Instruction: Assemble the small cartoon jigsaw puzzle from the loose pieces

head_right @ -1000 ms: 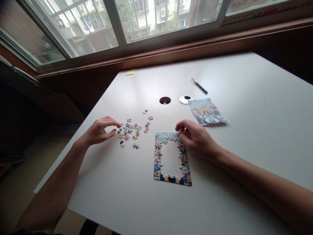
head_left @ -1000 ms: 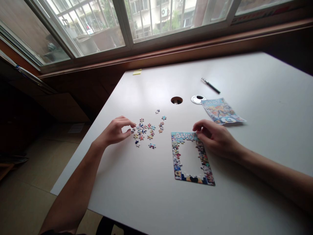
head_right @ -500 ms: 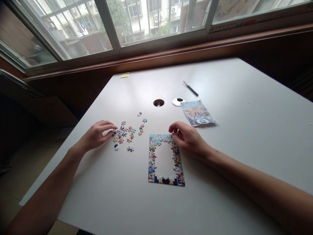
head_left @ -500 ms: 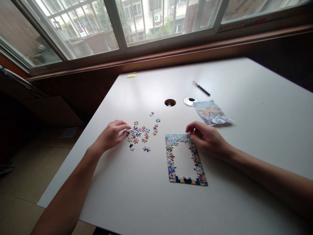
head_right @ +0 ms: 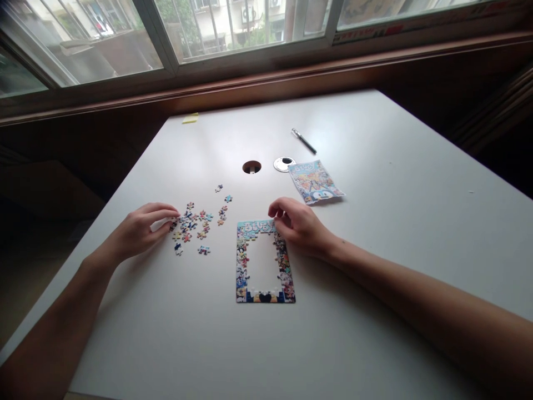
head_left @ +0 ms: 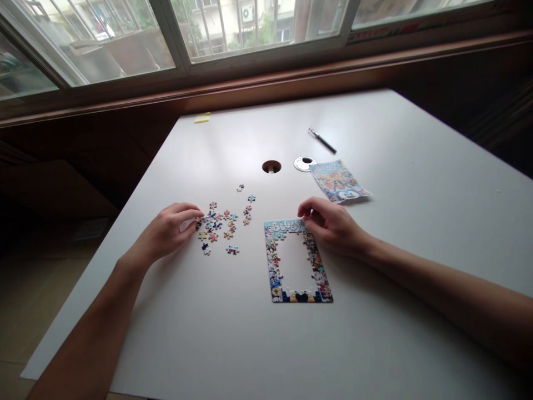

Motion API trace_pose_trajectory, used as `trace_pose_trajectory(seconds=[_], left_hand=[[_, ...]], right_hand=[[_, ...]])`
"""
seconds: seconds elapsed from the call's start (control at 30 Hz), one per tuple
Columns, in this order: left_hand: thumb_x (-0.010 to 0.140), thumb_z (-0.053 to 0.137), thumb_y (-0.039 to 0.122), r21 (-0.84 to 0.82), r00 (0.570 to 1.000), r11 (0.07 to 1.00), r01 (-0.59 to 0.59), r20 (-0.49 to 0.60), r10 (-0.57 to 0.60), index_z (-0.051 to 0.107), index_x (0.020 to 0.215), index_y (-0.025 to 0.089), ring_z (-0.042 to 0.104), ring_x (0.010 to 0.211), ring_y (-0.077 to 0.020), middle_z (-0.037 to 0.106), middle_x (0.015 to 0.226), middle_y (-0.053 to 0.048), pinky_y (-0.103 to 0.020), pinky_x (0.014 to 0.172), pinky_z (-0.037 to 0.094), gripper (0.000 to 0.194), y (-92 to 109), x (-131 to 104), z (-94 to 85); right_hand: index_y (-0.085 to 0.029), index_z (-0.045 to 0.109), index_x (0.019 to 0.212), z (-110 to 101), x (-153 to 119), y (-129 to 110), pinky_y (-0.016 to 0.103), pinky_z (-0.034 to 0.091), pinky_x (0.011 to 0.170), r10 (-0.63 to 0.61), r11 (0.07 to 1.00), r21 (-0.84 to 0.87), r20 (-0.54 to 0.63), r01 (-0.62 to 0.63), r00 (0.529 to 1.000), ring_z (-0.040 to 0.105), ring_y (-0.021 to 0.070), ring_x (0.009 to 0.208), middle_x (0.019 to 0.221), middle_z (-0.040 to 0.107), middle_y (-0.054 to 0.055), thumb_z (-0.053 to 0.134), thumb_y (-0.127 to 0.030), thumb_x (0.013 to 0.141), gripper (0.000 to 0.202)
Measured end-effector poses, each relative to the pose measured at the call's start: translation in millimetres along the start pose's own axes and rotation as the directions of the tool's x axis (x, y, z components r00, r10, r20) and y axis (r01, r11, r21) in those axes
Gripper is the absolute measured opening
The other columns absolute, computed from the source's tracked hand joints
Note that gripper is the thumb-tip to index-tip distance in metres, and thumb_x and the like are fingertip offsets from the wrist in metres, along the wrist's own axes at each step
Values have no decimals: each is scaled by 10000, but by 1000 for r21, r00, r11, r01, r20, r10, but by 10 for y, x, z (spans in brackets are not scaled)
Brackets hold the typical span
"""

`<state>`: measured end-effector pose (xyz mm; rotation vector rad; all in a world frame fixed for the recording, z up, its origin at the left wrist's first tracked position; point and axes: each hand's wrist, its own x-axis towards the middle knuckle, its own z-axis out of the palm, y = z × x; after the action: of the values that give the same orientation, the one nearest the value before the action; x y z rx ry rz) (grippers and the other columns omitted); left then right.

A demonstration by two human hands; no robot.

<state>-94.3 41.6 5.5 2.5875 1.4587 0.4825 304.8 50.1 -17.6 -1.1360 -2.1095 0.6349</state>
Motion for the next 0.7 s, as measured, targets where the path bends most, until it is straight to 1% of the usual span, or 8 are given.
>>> trace_pose_trajectory(seconds=[0.4,0.7], left_hand=[[933,543,303,-10,1000,1000,-7,9,7,708,1097,218,622,1079,-227,662,1175,-67,-359,967,502,247,-34,-10,27],[940,539,317,-11,1000,1000,3,19,-3,705,1107,219,619,1086,-230,662,1181,-66,-360,971,498,255,-19,-13,17]], right_hand=[[-176,598,916,0,-9,6,273,375,582,1,1000,6,5,-1,1000,455,113,616,784,580,15,538,-67,786,180],[-178,598,915,-2,-3,-3,276,375,580,8,1000,-3,8,-8,1000,459,114,614,786,585,15,542,-68,784,180]])
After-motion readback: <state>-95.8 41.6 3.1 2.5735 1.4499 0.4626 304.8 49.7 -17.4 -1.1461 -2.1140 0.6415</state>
